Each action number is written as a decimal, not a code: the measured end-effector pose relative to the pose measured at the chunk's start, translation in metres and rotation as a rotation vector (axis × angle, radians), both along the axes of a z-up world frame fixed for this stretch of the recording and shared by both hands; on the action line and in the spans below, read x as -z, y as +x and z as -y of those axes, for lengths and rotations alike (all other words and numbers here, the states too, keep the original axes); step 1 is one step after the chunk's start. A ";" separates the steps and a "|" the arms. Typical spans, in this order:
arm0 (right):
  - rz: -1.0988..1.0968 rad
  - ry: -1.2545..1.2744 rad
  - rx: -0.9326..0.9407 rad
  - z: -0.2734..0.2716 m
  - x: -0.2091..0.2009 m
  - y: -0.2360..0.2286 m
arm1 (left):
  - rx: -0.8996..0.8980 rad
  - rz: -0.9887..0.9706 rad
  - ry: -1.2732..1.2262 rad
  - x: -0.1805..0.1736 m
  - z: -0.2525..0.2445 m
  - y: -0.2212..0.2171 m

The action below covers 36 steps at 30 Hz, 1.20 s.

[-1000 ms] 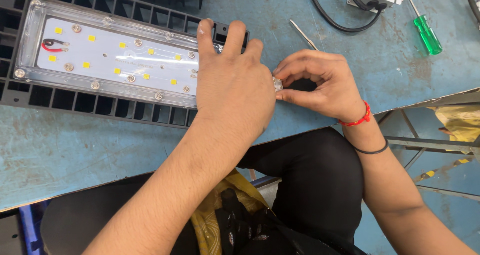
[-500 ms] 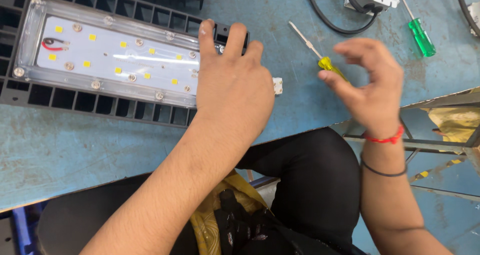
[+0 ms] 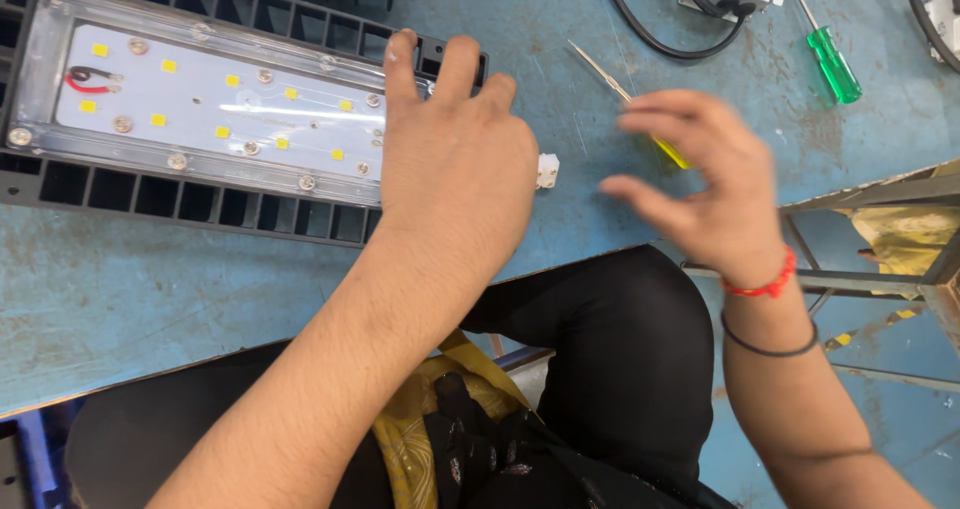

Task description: The person assembles LED light fixtures by connecting wires to terminal blocks using screwdrivers. They handle multiple LED units and power supplies, securing connections with yellow and green screwdrivers.

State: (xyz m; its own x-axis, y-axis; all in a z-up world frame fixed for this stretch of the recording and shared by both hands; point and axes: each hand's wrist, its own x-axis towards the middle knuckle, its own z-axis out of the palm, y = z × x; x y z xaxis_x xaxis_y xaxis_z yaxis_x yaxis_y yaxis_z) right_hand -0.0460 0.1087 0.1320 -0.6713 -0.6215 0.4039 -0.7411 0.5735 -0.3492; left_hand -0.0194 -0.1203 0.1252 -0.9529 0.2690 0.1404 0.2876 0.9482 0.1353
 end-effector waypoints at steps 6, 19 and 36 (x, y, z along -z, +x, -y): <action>0.118 0.020 -0.180 0.029 0.013 -0.006 | -0.012 -0.018 0.026 0.001 0.000 -0.001; 0.334 0.022 -0.215 0.022 0.023 -0.028 | -0.026 -0.152 0.092 0.017 -0.003 0.004; 0.409 0.004 -0.176 0.020 0.025 -0.030 | -0.043 -0.109 0.022 0.014 -0.005 0.003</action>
State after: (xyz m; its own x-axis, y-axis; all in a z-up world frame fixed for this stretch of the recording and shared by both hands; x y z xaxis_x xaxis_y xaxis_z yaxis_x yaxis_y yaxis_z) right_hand -0.0764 0.0883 0.1075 -0.6595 -0.7413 0.1245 -0.6286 0.4531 -0.6321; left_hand -0.0167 -0.1154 0.1109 -0.9421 0.2236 0.2498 0.2607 0.9571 0.1264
